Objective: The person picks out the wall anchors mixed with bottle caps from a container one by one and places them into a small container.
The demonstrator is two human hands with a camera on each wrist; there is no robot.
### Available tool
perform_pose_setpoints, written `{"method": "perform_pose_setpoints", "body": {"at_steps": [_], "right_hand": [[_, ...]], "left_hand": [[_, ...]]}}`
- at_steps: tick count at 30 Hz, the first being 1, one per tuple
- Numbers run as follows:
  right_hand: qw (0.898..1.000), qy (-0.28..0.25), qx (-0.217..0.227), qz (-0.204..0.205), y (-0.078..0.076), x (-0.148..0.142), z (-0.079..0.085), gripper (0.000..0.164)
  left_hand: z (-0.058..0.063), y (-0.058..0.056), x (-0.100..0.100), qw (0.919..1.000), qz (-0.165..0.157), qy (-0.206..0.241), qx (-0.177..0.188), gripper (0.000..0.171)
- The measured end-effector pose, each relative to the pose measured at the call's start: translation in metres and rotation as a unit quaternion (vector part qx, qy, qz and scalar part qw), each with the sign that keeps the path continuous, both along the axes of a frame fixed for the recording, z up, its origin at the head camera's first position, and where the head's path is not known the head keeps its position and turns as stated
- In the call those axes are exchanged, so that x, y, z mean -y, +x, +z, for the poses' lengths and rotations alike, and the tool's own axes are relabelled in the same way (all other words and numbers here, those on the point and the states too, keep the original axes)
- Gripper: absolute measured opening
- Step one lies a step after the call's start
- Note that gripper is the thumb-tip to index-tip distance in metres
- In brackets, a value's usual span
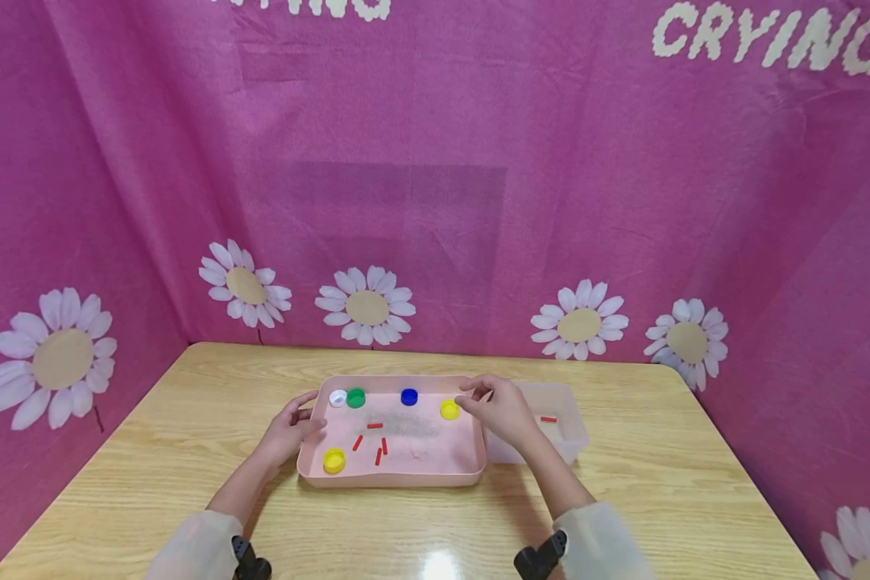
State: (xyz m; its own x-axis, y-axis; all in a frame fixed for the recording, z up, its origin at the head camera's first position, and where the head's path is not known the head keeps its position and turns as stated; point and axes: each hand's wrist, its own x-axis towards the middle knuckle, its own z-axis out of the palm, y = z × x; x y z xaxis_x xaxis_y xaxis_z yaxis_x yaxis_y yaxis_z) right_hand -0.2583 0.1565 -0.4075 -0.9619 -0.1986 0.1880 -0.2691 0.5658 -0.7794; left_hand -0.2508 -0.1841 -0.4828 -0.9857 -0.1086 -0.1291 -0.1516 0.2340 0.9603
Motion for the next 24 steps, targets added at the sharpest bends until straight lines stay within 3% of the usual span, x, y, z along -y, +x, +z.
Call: {"method": "perform_pose_setpoints", "body": {"at_steps": [13, 17, 21, 24], "right_hand": [[0.998, -0.016, -0.008, 0.064, 0.008, 0.040, -0.015, 0.017], [0.994, -0.019, -0.009, 0.106, 0.007, 0.050, -0.022, 0.020], [0.990, -0.016, 0.005, 0.141, 0.007, 0.058, -0.030, 0.025], [0.990, -0.003, 0.023, 0.142, 0.007, 0.064, -0.034, 0.026]], "left_hand": [[0.000, -0.001, -0.001, 1.0000, -0.003, 0.005, -0.002, 0.057], [0.000, 0.000, -0.001, 1.0000, 0.000, 0.002, -0.001, 0.056], [0.001, 0.001, -0.001, 1.0000, 0.001, 0.002, -0.001, 0.056], [0.001, 0.001, 0.000, 1.0000, 0.000, 0.002, -0.001, 0.056]]}}
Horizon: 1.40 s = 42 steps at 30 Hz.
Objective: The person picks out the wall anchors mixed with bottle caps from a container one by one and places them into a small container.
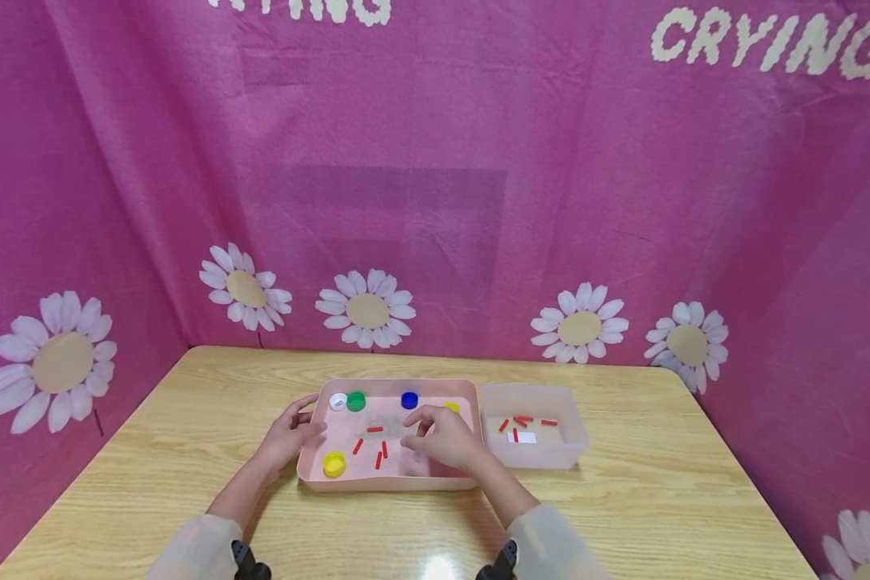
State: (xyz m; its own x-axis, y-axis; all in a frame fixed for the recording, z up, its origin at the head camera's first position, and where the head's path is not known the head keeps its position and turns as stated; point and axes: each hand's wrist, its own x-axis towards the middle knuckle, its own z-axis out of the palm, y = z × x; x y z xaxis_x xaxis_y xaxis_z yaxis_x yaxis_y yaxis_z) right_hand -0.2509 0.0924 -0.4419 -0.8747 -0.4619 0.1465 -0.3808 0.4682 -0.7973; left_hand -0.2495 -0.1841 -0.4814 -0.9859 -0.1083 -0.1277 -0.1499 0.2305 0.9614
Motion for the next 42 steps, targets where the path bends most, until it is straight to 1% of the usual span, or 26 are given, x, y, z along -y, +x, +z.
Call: {"method": "perform_pose_setpoints", "body": {"at_steps": [7, 10, 15, 19, 24, 28, 31, 34, 39, 42], "right_hand": [[0.998, 0.039, 0.040, 0.018, -0.002, 0.013, -0.009, 0.023], [0.998, 0.046, 0.045, 0.017, -0.002, 0.017, -0.012, 0.019], [0.998, 0.057, 0.038, 0.016, -0.004, 0.022, -0.014, 0.017], [0.997, 0.069, 0.042, 0.018, -0.004, 0.028, -0.016, 0.019], [0.994, 0.087, 0.059, 0.005, -0.005, 0.033, -0.019, 0.024], [0.994, 0.100, 0.047, 0.001, -0.006, 0.037, -0.022, 0.025], [0.994, 0.108, 0.030, 0.001, -0.007, 0.038, -0.024, 0.023], [0.993, 0.112, 0.026, 0.000, -0.008, 0.039, -0.025, 0.022], [0.992, 0.120, 0.029, -0.003, -0.009, 0.040, -0.025, 0.023], [0.991, 0.126, 0.039, -0.007, -0.009, 0.040, -0.024, 0.024]], "left_hand": [[-0.003, 0.000, 0.002, 1.0000, 0.001, -0.002, -0.006, 0.056], [-0.003, 0.000, 0.002, 1.0000, -0.003, -0.001, -0.005, 0.056], [-0.002, -0.002, 0.000, 1.0000, -0.002, -0.005, -0.002, 0.056], [-0.002, -0.002, 0.000, 0.9999, 0.003, -0.011, -0.002, 0.056], [-0.002, -0.002, 0.000, 0.9999, 0.005, -0.013, -0.003, 0.056], [-0.001, -0.002, 0.000, 0.9999, 0.002, -0.013, 0.000, 0.056], [-0.001, -0.001, 0.000, 0.9999, 0.001, -0.014, -0.001, 0.056], [0.000, -0.001, 0.000, 0.9999, 0.001, -0.013, -0.004, 0.056], [-0.001, 0.000, 0.000, 1.0000, 0.000, -0.008, -0.005, 0.056], [-0.001, 0.000, 0.000, 1.0000, 0.000, -0.006, -0.002, 0.056]]}}
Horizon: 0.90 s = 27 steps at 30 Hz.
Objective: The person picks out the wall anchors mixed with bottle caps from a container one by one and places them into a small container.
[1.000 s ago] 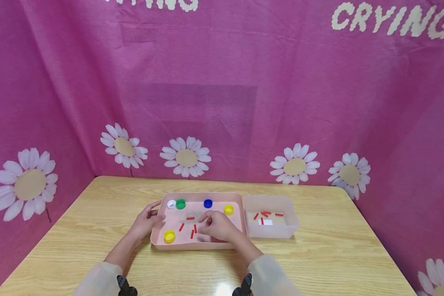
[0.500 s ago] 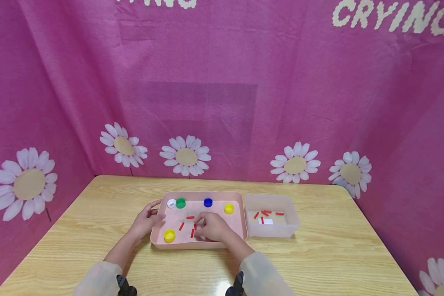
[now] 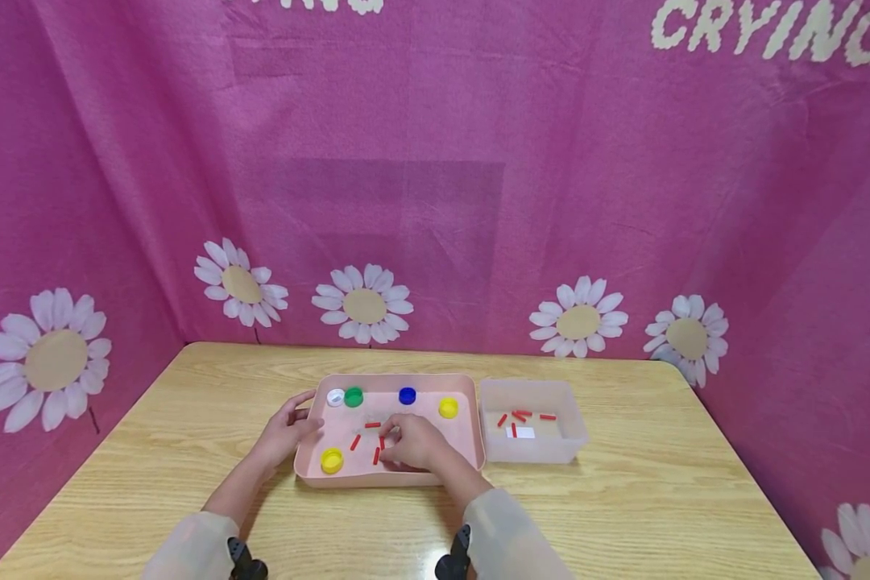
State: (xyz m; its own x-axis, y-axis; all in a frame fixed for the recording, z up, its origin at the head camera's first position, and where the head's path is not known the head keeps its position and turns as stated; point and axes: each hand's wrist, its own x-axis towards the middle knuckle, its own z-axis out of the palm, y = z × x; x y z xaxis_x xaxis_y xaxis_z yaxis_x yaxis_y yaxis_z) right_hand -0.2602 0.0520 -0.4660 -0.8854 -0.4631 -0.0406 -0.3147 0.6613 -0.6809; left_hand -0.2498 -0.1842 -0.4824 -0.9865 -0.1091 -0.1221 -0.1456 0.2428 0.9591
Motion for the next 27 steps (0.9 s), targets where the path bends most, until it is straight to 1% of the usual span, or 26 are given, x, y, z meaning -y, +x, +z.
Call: {"method": "perform_pose_setpoints", "body": {"at_steps": [8, 15, 21, 27], "right_hand": [[1.000, 0.006, 0.000, -0.007, -0.002, 0.001, 0.000, 0.021], [0.999, -0.008, 0.029, -0.009, -0.002, 0.002, 0.001, 0.020], [1.000, -0.004, 0.015, 0.005, -0.001, -0.001, 0.004, 0.019], [1.000, -0.007, 0.000, 0.007, 0.001, -0.006, 0.012, 0.020]], "left_hand": [[0.001, 0.000, 0.000, 1.0000, -0.003, 0.002, -0.004, 0.056], [0.001, 0.000, 0.000, 1.0000, -0.005, -0.002, -0.003, 0.055], [0.000, 0.001, 0.000, 1.0000, -0.005, 0.001, 0.000, 0.056], [0.000, 0.001, 0.000, 1.0000, -0.007, 0.004, -0.004, 0.055]]}}
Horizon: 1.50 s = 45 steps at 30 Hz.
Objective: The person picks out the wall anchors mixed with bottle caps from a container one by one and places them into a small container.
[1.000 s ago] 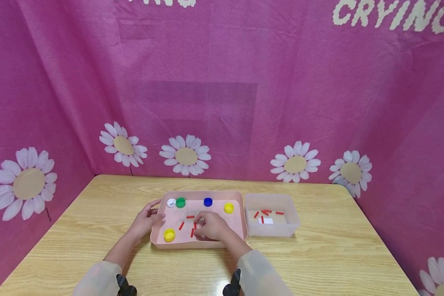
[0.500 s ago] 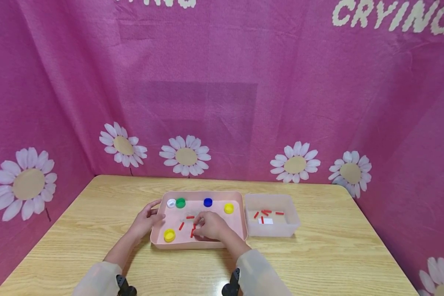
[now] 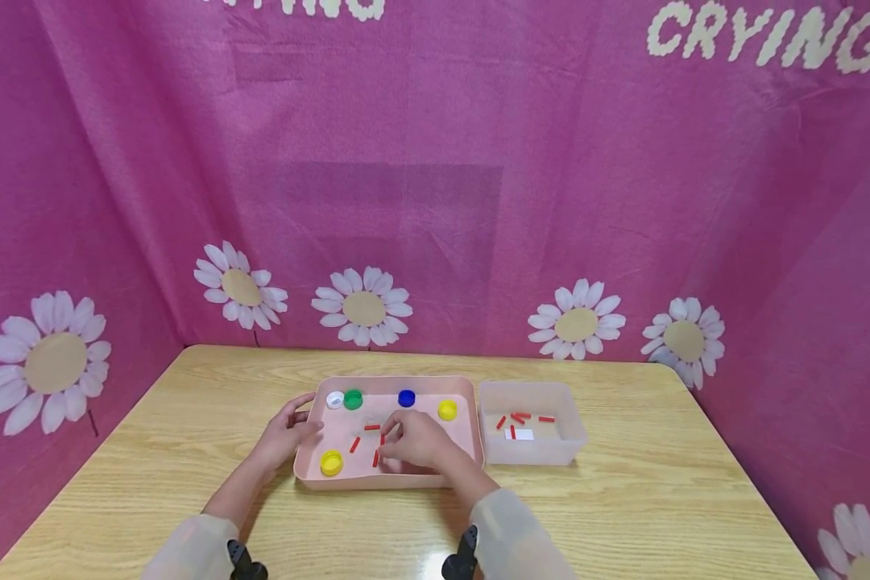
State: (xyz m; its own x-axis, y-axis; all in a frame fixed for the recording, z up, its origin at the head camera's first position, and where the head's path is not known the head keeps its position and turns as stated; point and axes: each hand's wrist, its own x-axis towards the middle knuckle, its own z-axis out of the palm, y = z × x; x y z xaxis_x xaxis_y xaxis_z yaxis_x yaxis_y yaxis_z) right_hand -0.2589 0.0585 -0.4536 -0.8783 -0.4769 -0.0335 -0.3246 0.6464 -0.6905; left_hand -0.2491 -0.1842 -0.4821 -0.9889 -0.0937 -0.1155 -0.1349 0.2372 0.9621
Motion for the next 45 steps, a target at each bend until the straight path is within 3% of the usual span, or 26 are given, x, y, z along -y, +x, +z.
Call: {"method": "perform_pose_setpoints", "body": {"at_steps": [12, 18, 25, 31, 38, 45], "right_hand": [[0.999, -0.009, -0.045, -0.008, -0.002, -0.016, 0.015, 0.020], [0.996, -0.003, -0.093, -0.018, -0.001, -0.026, 0.021, 0.020], [0.987, -0.055, -0.150, 0.020, -0.007, -0.040, 0.024, 0.019], [0.990, -0.065, -0.125, 0.018, -0.007, -0.050, 0.032, 0.018], [0.995, -0.032, -0.086, -0.031, -0.002, -0.063, 0.040, 0.019], [0.995, -0.030, -0.084, -0.047, -0.004, -0.079, 0.046, 0.021]], "left_hand": [[0.000, 0.000, 0.001, 1.0000, 0.005, -0.002, 0.000, 0.056], [-0.001, -0.001, 0.000, 1.0000, 0.000, -0.002, 0.002, 0.055], [-0.001, -0.001, 0.000, 1.0000, 0.004, -0.003, -0.002, 0.056], [0.000, -0.001, 0.000, 1.0000, 0.004, -0.003, 0.005, 0.056], [0.000, 0.000, -0.001, 1.0000, 0.006, -0.007, 0.001, 0.056], [-0.001, 0.000, 0.000, 1.0000, 0.003, -0.005, 0.000, 0.056]]}}
